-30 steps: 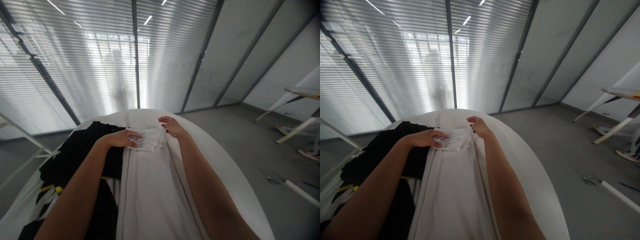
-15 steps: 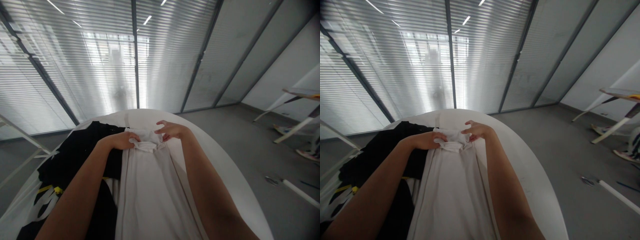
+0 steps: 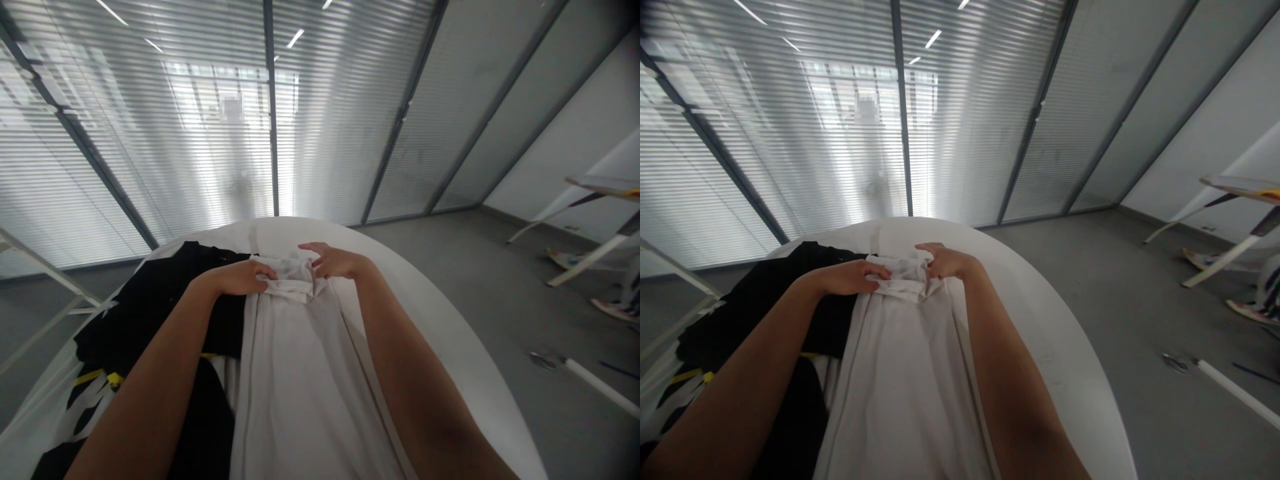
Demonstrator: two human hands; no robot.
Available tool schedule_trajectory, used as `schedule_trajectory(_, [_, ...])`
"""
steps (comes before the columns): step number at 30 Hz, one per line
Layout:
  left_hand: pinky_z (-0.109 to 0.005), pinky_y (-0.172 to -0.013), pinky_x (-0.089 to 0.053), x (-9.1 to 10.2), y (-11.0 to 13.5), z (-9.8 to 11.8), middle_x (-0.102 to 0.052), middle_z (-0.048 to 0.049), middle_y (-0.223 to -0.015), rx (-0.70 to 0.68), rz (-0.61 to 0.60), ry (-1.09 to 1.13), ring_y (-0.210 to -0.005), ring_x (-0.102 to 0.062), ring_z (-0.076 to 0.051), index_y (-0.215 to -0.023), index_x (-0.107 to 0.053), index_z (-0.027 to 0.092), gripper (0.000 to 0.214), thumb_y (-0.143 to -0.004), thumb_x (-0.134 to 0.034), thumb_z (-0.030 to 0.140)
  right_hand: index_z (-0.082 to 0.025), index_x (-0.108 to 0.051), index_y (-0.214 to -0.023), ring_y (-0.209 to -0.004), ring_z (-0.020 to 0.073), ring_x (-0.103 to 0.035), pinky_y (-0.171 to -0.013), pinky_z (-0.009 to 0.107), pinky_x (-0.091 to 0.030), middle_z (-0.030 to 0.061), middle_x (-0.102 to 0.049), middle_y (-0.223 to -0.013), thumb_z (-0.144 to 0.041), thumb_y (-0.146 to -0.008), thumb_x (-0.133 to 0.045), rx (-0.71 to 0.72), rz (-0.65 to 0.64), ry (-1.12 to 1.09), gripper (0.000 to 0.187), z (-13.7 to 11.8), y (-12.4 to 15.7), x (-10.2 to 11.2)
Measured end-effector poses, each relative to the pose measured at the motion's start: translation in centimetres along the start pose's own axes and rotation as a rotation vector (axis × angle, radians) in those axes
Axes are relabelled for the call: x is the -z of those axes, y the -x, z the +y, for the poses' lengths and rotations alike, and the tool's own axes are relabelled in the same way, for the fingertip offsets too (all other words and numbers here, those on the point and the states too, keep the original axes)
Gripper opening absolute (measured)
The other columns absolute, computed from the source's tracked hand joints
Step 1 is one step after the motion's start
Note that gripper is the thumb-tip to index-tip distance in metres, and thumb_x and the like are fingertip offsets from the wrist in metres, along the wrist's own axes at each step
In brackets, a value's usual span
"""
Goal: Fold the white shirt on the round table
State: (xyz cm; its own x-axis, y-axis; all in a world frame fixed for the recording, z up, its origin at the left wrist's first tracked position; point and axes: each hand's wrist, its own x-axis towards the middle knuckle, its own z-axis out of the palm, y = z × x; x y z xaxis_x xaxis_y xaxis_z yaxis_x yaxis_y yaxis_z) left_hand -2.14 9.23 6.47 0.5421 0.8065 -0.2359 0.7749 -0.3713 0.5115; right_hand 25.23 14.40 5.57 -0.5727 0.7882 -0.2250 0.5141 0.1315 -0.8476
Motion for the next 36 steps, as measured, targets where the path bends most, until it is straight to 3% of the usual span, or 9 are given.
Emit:
schedule_trajectory(3, [-0.03, -0.098, -0.042, 0.1, 0.0, 0.3, -0.069, -0.0001, -0.12, -0.014, -0.038, -0.013, -0.109, -0.061, -0.023, -0.115, -0.068, 0.026, 0.042, -0.074, -0.062, 0.031, -0.033, -0.044, -0.143, -0.096, 0.0201, -0.06, -0.064, 0.024, -0.052, 0.0101, -0.031, -0.152, -0.001, -0.056, -0.062, 0.032, 0.017, 0.143, 0.094, 0.1, -0.2, 0.0])
schedule_trajectory(9, [-0.03, -0.099, -0.042, -0.2, -0.1, 0.6, -0.065, -0.0032, -0.127, -0.066, -0.094, -0.08, -0.111, -0.061, -0.022, -0.123, -0.064, 0.024, 0.052, -0.071, -0.064, 0.023, -0.034, -0.056, -0.133, -0.096, 0.0194, -0.059, -0.071, 0.024, -0.051, 0.0059, -0.044, -0.142, 0.004, -0.053, -0.055, 0.125, 0.01, 0.297, 0.089, -0.4, 0.9, 1.4])
schedule_trajectory(16, [-0.035, -0.113, -0.029, -0.2, 0.2, 1.1, -0.049, -0.0055, -0.146, -0.017, -0.124, -0.148, -0.132, -0.047, -0.023, -0.129, -0.061, 0.025, 0.059, -0.07, -0.061, 0.015, -0.033, -0.061, -0.126, -0.079, 0.0199, -0.061, -0.057, 0.029, -0.053, 0.0107, -0.052, -0.125, 0.0, -0.054, -0.063, -0.185, -0.05, 0.297, 0.079, -1.0, 2.1, 1.8])
schedule_trajectory(19, [-0.038, -0.112, -0.031, 0.1, 0.5, 2.0, -0.056, -0.0008, -0.14, 0.032, -0.145, -0.126, -0.129, -0.05, -0.025, -0.119, -0.069, 0.03, 0.054, -0.068, -0.059, 0.014, -0.028, -0.064, -0.118, -0.079, 0.0212, -0.061, -0.057, 0.031, -0.053, 0.0114, -0.056, -0.12, -0.002, -0.05, -0.071, -0.31, 0.008, 0.29, 0.073, -1.0, 1.9, 1.8])
schedule_trajectory(24, [-0.034, -0.101, -0.042, 0.6, 0.6, 3.6, -0.071, -0.001, -0.115, 0.016, 0.062, -0.076, -0.11, -0.062, -0.024, -0.101, -0.076, 0.025, 0.037, -0.075, -0.051, 0.016, -0.023, -0.068, -0.101, -0.081, 0.0233, -0.063, -0.062, 0.032, -0.053, 0.0092, -0.064, -0.103, -0.016, -0.054, -0.081, -0.204, 0.049, 0.373, 0.049, -1.6, 1.3, 1.5])
schedule_trajectory(28, [-0.033, -0.1, -0.042, -1.3, -1.0, 5.1, -0.068, -0.0072, -0.117, -0.076, 0.298, -0.152, -0.108, -0.061, -0.023, -0.114, -0.069, 0.018, 0.038, -0.087, -0.044, 0.026, -0.02, -0.068, -0.089, -0.072, 0.0214, -0.064, -0.061, 0.033, -0.053, 0.0056, -0.068, -0.082, -0.019, -0.058, -0.08, -0.235, -0.119, 0.395, 0.033, -1.9, 0.4, 0.1])
schedule_trajectory(30, [-0.035, -0.103, -0.04, -3.1, -2.1, 5.8, -0.065, -0.01, -0.121, -0.089, 0.338, -0.19, -0.113, -0.058, -0.023, -0.118, -0.065, 0.017, 0.039, -0.092, -0.039, 0.029, -0.018, -0.069, -0.081, -0.07, 0.0212, -0.064, -0.061, 0.033, -0.052, 0.004, -0.067, -0.071, -0.019, -0.056, -0.08, -0.31, -0.203, 0.42, 0.027, -1.5, 0.0, -0.4])
schedule_trajectory(33, [-0.038, -0.106, -0.037, -5.8, -3.4, 6.0, -0.057, -0.013, -0.133, -0.057, 0.27, -0.222, -0.124, -0.051, -0.026, -0.131, -0.055, 0.018, 0.046, -0.094, -0.039, 0.039, -0.018, -0.068, -0.078, -0.069, 0.0206, -0.064, -0.061, 0.031, -0.051, 0.0016, -0.065, -0.062, -0.021, -0.052, -0.083, -0.401, -0.252, 0.439, 0.03, -0.6, -0.1, -0.3])
schedule_trajectory(36, [-0.044, -0.113, -0.026, -7.4, -3.7, 5.5, -0.035, -0.0182, -0.152, -0.022, 0.161, -0.267, -0.14, -0.031, -0.033, -0.146, -0.039, 0.016, 0.072, -0.088, -0.045, 0.058, -0.02, -0.067, -0.086, -0.067, 0.0197, -0.064, -0.059, 0.029, -0.048, 0.0004, -0.064, -0.062, -0.026, -0.046, -0.089, -0.472, -0.24, 0.432, 0.046, -0.1, 0.4, 0.3])
